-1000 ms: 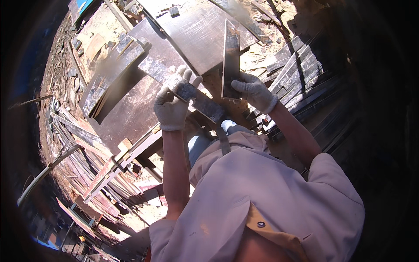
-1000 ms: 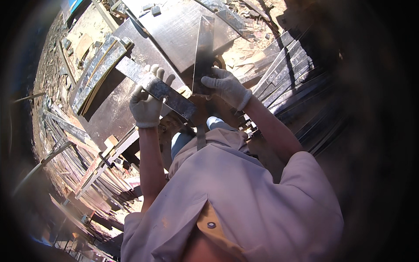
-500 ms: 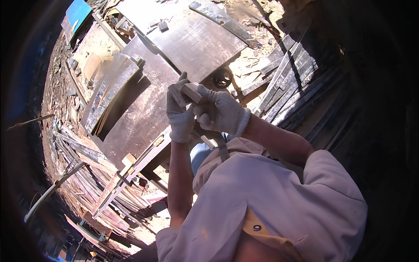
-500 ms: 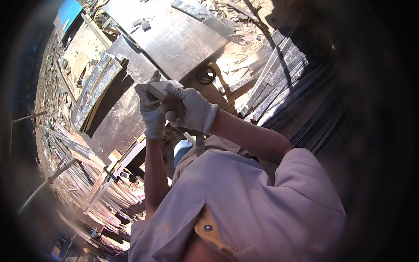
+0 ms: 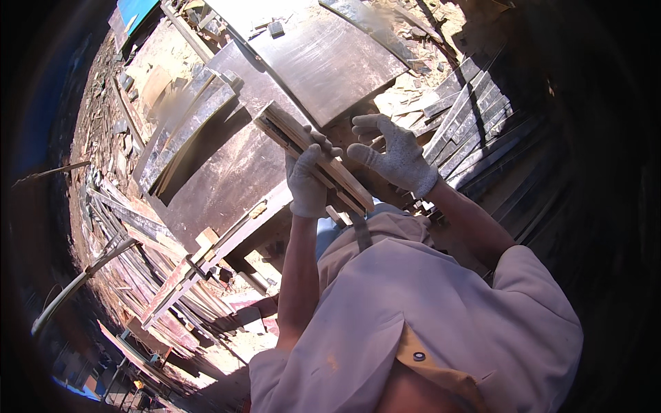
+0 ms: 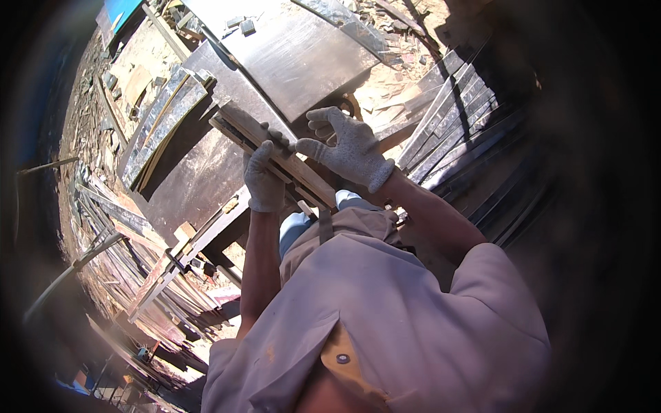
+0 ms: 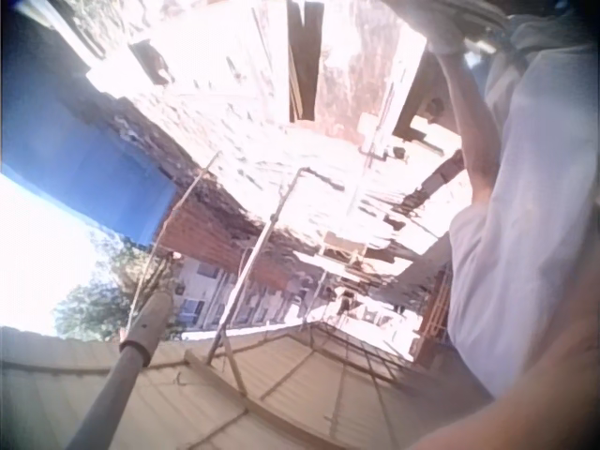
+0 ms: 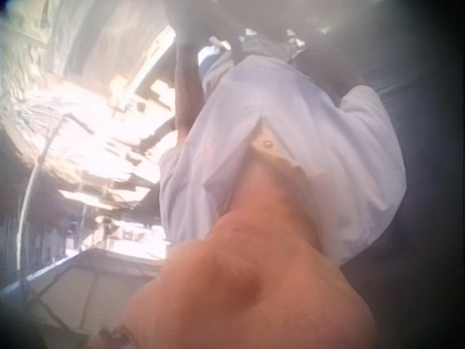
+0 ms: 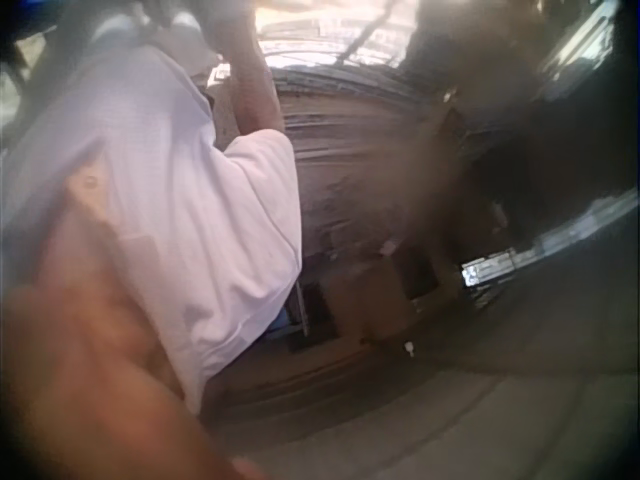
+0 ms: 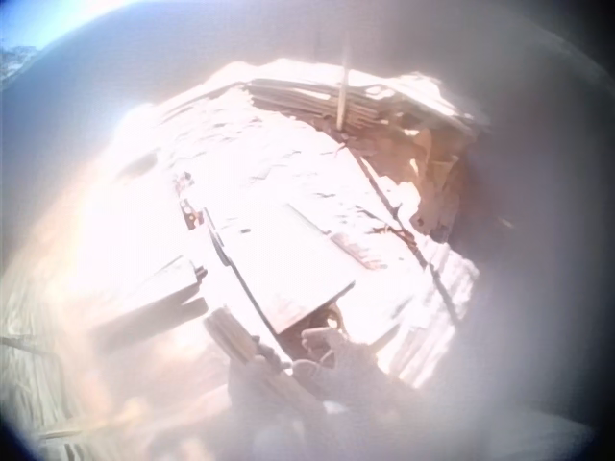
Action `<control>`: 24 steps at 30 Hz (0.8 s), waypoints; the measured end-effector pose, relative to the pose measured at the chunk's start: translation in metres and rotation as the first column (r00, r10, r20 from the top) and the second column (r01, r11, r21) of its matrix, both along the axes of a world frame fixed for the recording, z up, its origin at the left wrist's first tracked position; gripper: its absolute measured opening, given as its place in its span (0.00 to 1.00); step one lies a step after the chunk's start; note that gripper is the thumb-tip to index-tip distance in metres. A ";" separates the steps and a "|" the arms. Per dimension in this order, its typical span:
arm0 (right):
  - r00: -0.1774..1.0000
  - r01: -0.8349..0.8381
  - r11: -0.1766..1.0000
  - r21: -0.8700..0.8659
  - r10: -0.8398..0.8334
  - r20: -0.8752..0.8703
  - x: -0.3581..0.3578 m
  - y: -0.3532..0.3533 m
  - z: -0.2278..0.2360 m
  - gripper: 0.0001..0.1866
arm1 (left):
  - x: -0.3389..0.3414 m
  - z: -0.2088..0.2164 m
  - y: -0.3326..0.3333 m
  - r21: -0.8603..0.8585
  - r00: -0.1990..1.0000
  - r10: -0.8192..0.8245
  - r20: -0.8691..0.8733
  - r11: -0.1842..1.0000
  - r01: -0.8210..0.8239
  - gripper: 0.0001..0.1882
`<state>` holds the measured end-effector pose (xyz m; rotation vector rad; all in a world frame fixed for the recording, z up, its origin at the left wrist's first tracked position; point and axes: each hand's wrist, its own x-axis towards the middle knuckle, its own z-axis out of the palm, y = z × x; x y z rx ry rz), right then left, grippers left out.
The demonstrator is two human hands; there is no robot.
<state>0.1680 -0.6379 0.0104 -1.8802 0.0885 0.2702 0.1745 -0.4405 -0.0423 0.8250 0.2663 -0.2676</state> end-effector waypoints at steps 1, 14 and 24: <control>0.996 -0.084 0.993 -0.087 0.084 -0.005 -0.006 -0.009 -0.019 0.49 | 0.002 -0.002 0.001 -0.075 0.999 0.015 -0.028 0.997 -0.017 0.30; 0.622 -0.350 0.858 0.376 0.513 -0.591 -0.002 -0.015 -0.041 0.31 | 0.024 -0.046 0.011 -0.038 0.863 0.212 -0.458 0.966 -0.257 0.19; 0.709 -0.694 0.551 -0.463 0.634 -0.309 0.060 -0.046 -0.086 0.26 | 0.043 -0.075 0.115 0.343 0.936 0.065 -0.345 0.937 0.062 0.21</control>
